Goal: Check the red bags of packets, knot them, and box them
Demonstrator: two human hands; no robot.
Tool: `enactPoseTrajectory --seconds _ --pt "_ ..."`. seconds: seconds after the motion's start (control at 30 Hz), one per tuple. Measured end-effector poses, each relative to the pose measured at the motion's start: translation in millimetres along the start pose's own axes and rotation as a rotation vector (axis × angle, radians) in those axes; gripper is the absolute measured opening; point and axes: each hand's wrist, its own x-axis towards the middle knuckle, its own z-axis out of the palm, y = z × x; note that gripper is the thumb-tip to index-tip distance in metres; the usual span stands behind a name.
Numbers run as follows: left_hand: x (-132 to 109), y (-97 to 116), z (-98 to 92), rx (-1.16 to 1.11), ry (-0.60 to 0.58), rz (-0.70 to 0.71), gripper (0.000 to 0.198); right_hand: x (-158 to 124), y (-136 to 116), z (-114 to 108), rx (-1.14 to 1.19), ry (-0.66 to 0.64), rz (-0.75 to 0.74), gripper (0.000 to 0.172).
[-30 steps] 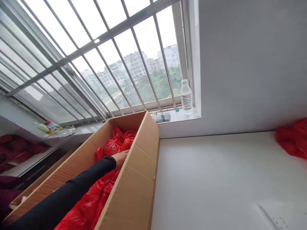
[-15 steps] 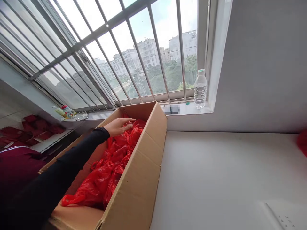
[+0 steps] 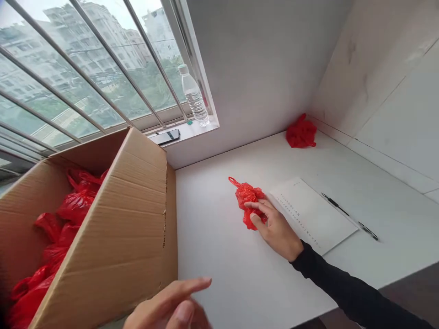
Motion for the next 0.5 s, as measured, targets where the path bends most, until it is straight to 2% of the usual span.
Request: enactPoseTrajectory --seconds 0.1,0.13,0.2,0.27,0.33,0.43,0.5 --pt "2 -28 60.3 -0.023 -0.21 0.048 0.045 -36 -22 14 0.153 -0.245 0.025 0.04" --pt "6 -38 73.4 -0.013 -0.206 0.058 0.051 -44 -26 14 0.151 -0.304 0.034 0.04" --pt "11 -58 90.5 -0.003 -0.201 0.056 0.051 -51 -27 10 0.09 -0.315 0.046 0.037" --pt "11 -73 99.1 -0.01 -0.208 0.055 0.037 -47 -19 7 -0.017 -0.221 0.0 0.033" --pt "7 -80 102.8 -0.034 -0.235 0.07 0.029 -38 -7 8 -0.15 -0.132 -0.14 0.036" --pt "3 -82 102.7 -0.071 -0.273 0.108 0.031 -24 8 15 -0.336 -0.107 -0.368 0.046" --pt "3 -84 99.1 -0.074 -0.271 0.112 0.032 -18 14 16 -0.39 -0.123 -0.413 0.037"
